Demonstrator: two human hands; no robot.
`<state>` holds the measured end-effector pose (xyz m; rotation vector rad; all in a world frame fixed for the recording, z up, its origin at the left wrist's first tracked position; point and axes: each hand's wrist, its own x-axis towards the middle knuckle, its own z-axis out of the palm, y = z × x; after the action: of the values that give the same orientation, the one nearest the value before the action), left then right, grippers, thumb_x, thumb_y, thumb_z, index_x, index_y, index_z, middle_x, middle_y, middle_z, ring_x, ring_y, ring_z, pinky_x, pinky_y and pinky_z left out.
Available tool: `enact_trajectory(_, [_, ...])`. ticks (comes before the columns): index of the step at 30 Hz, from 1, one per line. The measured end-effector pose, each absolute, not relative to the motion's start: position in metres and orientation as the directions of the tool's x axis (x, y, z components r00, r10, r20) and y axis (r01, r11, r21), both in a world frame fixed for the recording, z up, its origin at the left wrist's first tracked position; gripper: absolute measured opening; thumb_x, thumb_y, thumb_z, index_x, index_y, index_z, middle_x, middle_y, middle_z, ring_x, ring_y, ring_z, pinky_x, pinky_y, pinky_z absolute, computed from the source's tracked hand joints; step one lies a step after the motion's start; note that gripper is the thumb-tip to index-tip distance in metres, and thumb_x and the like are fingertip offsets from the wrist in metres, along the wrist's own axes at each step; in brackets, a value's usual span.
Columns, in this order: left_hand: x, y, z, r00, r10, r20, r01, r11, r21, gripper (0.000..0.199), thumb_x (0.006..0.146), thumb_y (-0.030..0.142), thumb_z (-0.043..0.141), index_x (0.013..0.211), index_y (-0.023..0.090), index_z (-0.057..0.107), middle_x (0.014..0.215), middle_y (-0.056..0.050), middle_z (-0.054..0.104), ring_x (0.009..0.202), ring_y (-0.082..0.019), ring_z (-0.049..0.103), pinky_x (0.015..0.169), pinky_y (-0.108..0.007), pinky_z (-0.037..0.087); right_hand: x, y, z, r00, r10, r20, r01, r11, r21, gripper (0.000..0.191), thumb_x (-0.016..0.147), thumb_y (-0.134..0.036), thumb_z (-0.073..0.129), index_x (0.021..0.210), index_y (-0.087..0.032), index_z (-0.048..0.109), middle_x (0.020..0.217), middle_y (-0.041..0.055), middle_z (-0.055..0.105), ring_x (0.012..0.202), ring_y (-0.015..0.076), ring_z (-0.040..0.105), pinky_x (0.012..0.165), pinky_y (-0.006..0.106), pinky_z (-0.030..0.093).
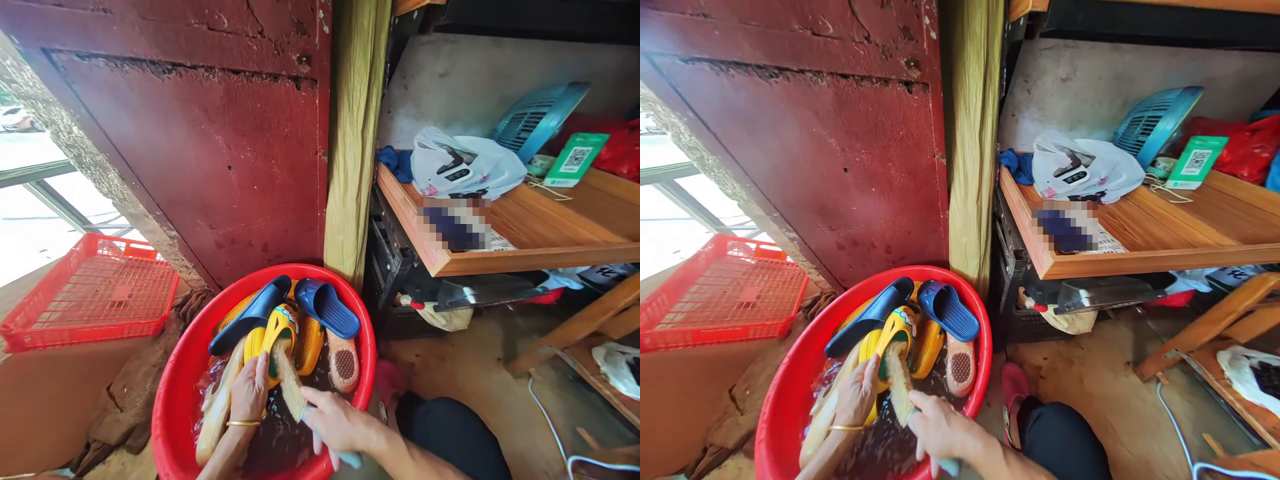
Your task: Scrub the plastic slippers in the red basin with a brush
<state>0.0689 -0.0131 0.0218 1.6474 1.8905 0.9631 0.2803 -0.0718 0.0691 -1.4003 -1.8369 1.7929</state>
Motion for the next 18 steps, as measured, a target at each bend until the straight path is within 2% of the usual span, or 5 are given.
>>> enact_trajectory(4, [0.086, -0.023, 0.004, -0.037, 0.999, 0.036, 0.593, -0.007, 0.805, 0.051, 0.090, 0.069, 0.037, 0.074, 0.024, 0.056, 0.073, -0.005, 0.062, 0.068, -0.023, 0.063, 0.064, -0.036, 0.054, 0.263, -0.030, 0.049, -0.341, 0.820, -0.460, 0.447, -0.289, -0.846, 0.051, 0.101, -0.024, 0.032, 0.151, -0.015, 0.036, 0.059, -0.0063, 0.054, 0.037, 0.0112, 0.054, 0.040, 0.018, 0.042])
enact_trajectory(8, [0.082, -0.019, -0.002, -0.026, 0.999, 0.020, 0.669, 0.002, 0.743, 0.050, 0.091, 0.065, 0.034, 0.068, 0.026, 0.052, 0.067, -0.007, 0.060, 0.067, -0.025, 0.062, 0.069, -0.039, 0.052, 0.255, -0.020, 0.051, -0.378, 0.804, -0.459, 0.445, -0.276, -0.852, 0.044, 0.100, -0.022, 0.031, 0.142, -0.013, 0.042, 0.059, -0.0058, 0.053, 0.038, 0.0123, 0.054, 0.040, 0.019, 0.042])
enact_trajectory(11, [0.070, -0.013, 0.000, -0.042, 0.999, -0.006, 0.691, 0.033, 0.723, 0.048, 0.092, 0.062, 0.031, 0.069, 0.025, 0.052, 0.068, -0.007, 0.062, 0.068, -0.026, 0.062, 0.072, -0.040, 0.052, 0.257, -0.049, 0.055, -0.481, 0.769, -0.421, 0.538, -0.120, -0.834, 0.036, 0.098, -0.021, 0.035, 0.128, -0.015, 0.053, 0.064, -0.0027, 0.059, 0.047, 0.0132, 0.062, 0.047, 0.020, 0.045])
enact_trajectory(15, [0.064, -0.006, -0.001, -0.084, 0.994, -0.066, 0.667, 0.105, 0.737, 0.051, 0.090, 0.065, 0.029, 0.067, 0.025, 0.051, 0.065, -0.006, 0.061, 0.068, -0.026, 0.062, 0.074, -0.042, 0.053, 0.267, -0.092, 0.055, -0.553, 0.747, -0.368, 0.646, 0.106, -0.756, 0.024, 0.085, -0.020, 0.055, 0.107, -0.018, 0.064, 0.096, 0.0072, 0.070, 0.074, 0.0180, 0.070, 0.061, 0.023, 0.050])
enact_trajectory(18, [0.070, -0.004, -0.002, -0.104, 0.989, -0.104, 0.631, 0.147, 0.762, 0.058, 0.089, 0.070, 0.026, 0.064, 0.024, 0.051, 0.060, -0.005, 0.059, 0.065, -0.024, 0.061, 0.070, -0.042, 0.056, 0.275, -0.090, 0.059, -0.533, 0.748, -0.395, 0.673, 0.092, -0.734, 0.028, 0.091, -0.022, 0.049, 0.115, -0.019, 0.063, 0.086, 0.0044, 0.071, 0.066, 0.0164, 0.068, 0.059, 0.022, 0.049])
